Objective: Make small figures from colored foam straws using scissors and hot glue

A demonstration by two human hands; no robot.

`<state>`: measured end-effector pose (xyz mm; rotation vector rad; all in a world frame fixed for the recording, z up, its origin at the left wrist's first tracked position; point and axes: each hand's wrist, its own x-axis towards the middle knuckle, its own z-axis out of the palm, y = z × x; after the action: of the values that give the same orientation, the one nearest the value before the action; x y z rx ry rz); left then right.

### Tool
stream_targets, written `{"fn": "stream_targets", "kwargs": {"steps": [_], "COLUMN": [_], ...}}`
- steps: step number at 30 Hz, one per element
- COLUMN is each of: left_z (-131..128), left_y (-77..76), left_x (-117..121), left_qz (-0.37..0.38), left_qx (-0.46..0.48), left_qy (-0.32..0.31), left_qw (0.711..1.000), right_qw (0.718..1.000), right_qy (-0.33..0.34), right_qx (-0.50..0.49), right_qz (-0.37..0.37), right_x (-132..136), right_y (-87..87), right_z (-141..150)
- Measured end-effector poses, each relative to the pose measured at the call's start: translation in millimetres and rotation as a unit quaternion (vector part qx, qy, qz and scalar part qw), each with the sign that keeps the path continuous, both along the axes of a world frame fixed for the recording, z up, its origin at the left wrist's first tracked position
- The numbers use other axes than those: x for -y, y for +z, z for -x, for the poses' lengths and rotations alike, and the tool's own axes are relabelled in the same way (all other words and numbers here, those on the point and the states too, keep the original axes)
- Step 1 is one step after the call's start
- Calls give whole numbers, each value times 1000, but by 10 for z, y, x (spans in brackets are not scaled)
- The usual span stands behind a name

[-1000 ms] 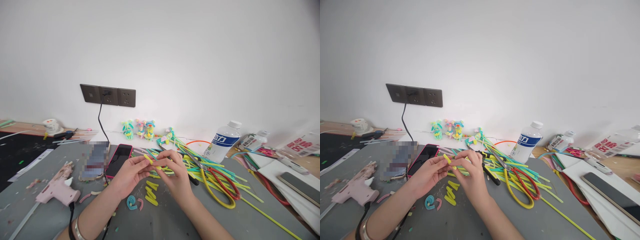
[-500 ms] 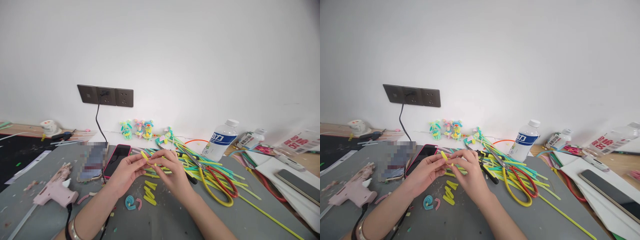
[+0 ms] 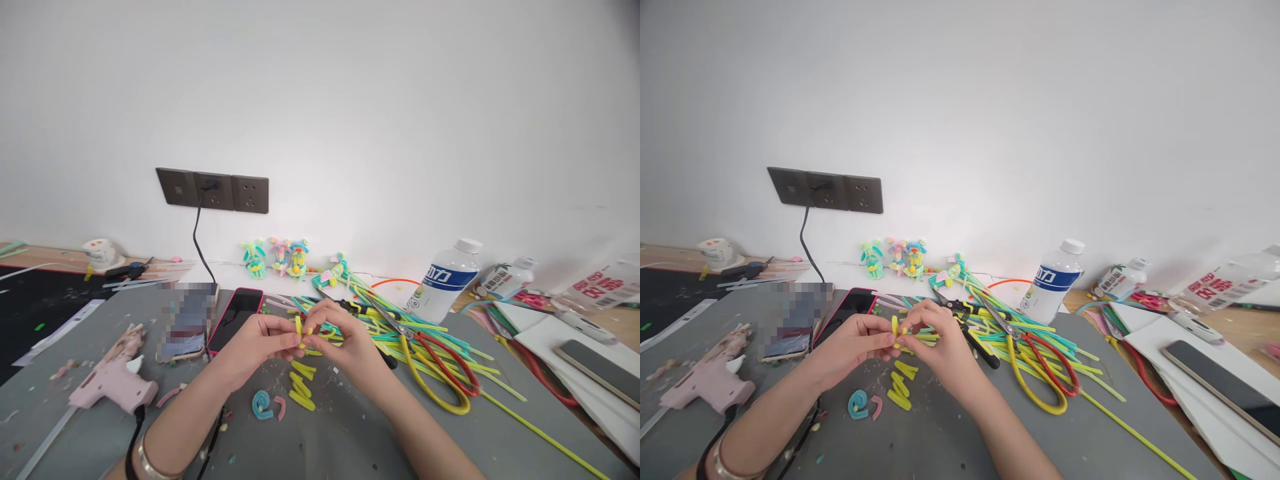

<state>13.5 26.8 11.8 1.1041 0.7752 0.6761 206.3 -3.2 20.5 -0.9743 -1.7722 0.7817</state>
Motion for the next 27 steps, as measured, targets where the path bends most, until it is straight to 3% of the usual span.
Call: {"fn": "stream_targets", "kwargs": {"steps": [6,11,27], "left_z": [-11,-26,-17], "left_y": [16,20,36], "left_x": [18,37,70], "left_qz": [17,36,27], "left_qx": [9,39,0], "left_qy": [-13,-16,-46], "left_qw": [1000,998,999], "right_qw": [996,995,982], "right_qy": [40,38,46], "right_qx": [-59,-64,-104], "right_qz": [61,67,153], "right_x": [-6,-3,33], "right_y": [15,29,17], "right_z": [-18,-20,30]}}
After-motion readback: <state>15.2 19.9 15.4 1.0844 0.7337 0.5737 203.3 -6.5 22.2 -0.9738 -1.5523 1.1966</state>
